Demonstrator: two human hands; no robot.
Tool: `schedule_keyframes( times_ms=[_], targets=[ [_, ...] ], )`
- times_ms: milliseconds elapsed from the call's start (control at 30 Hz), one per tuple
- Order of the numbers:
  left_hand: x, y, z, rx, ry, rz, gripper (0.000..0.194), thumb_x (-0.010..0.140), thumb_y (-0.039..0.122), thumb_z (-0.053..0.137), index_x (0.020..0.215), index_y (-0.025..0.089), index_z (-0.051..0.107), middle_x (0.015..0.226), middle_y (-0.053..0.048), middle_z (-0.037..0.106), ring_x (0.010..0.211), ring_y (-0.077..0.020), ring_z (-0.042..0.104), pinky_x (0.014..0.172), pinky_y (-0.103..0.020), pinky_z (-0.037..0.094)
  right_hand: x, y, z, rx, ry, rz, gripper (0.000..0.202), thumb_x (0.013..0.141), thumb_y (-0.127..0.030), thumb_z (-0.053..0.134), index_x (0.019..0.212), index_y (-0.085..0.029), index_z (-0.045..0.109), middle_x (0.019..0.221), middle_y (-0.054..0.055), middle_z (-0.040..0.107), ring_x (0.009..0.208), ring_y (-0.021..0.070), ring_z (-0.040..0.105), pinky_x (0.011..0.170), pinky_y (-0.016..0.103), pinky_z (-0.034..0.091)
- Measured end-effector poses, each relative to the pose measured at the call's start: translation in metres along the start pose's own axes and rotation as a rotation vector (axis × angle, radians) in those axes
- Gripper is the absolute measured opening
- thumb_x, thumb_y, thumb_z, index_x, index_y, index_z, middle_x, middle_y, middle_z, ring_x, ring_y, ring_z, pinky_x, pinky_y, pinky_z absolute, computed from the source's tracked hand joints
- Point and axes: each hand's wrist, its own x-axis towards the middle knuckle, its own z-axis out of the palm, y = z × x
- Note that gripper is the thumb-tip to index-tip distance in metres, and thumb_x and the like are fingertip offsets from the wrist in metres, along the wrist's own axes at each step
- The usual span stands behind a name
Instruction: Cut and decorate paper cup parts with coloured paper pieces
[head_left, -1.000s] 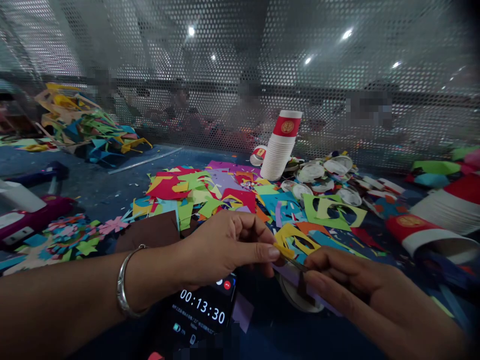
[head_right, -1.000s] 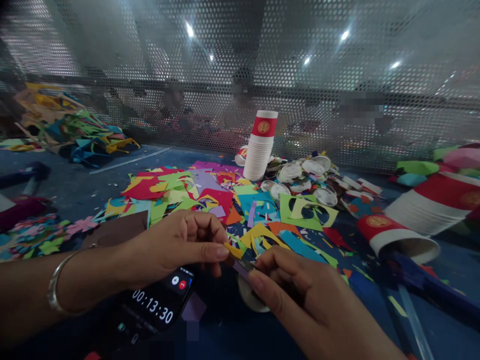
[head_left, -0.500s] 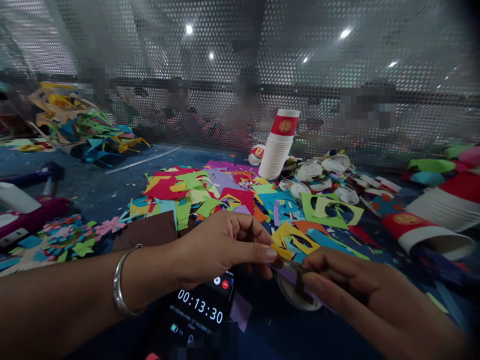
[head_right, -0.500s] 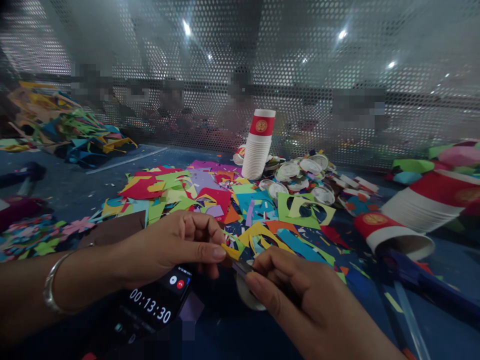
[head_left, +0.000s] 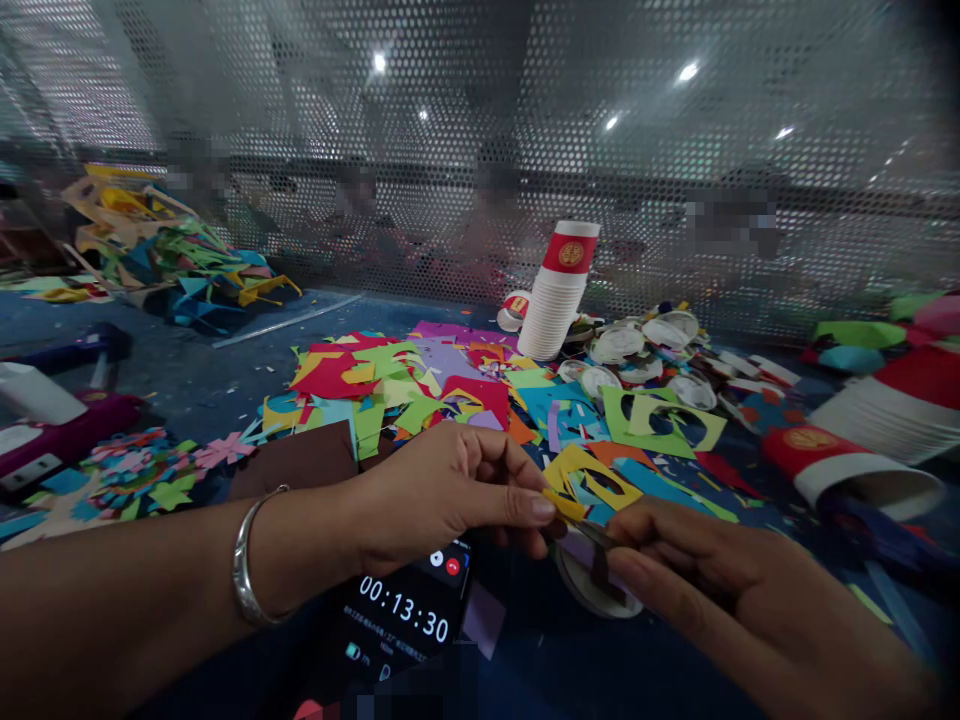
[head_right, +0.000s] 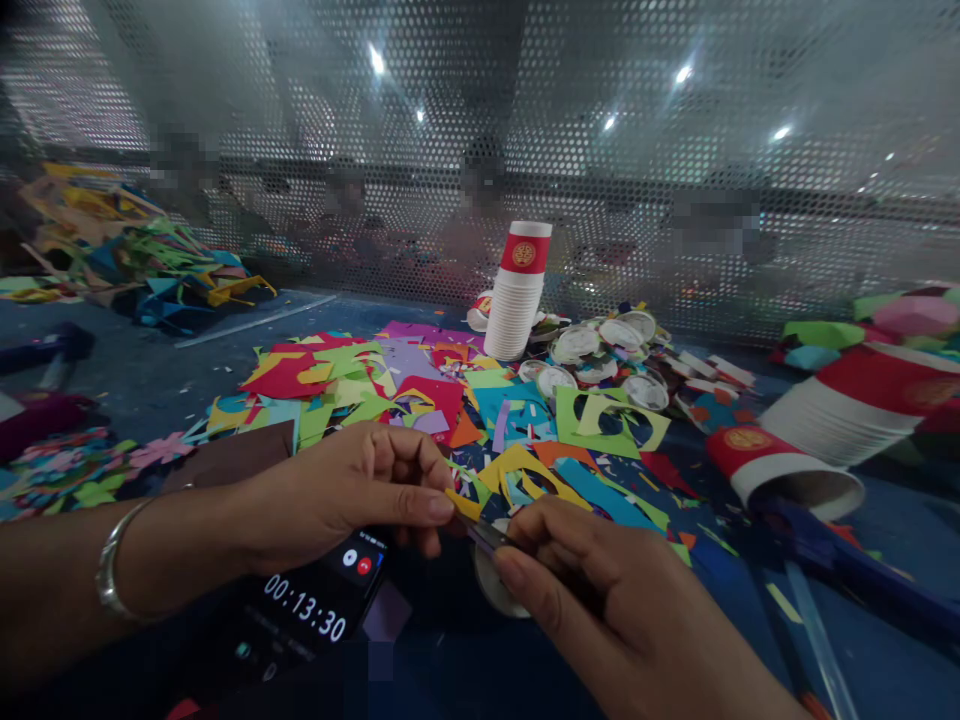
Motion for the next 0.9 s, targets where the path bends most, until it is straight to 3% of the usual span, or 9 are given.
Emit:
schedule_keyframes(
  times_ms=[333,667,900],
  targets=[
    [0.0017,-0.0035,-0.0039,0.027,-0.030,0.006,0.023,0.080,0.027,0.082,0.086,0.015,0.063,0.072,0.001,0.071,0.066,-0.0079,0.065,0.063,-0.020,0.042,-0.0013,0.0021,-0.0002,-0.006,-0.016,0.008,0.037,0.099,-0.058,0.052,0.087,-0.026,0.067,0.067,-0.001,0.064,0.058,0.0130,0.055,0.054,0.021,0.043],
    [0.0025,-0.0003,-0.0007,0.068,0.010,0.033,0.032,0.074,0.036,0.087,0.081,0.015,0.064,0.071,0.001,0.071,0.066,-0.0095,0.066,0.066,-0.022,0.044,-0.0013,0.0034,-0.0014,-0.102,-0.037,0.021,0.044,0.101,-0.060,0.045,0.086,-0.025,0.065,0.064,-0.001,0.060,0.055,0.0126,0.050,0.051,0.024,0.037],
    [0.0011,0.0027,0.0039,0.134,0.049,0.097,0.033,0.075,0.037,0.085,0.083,0.013,0.063,0.066,0.000,0.070,0.063,-0.0091,0.064,0.062,-0.020,0.044,0.0007,0.0024,-0.0027,-0.147,-0.015,-0.008,0.043,0.103,-0.057,0.042,0.086,-0.025,0.064,0.069,-0.002,0.063,0.060,0.0129,0.054,0.056,0.025,0.040]
  ],
)
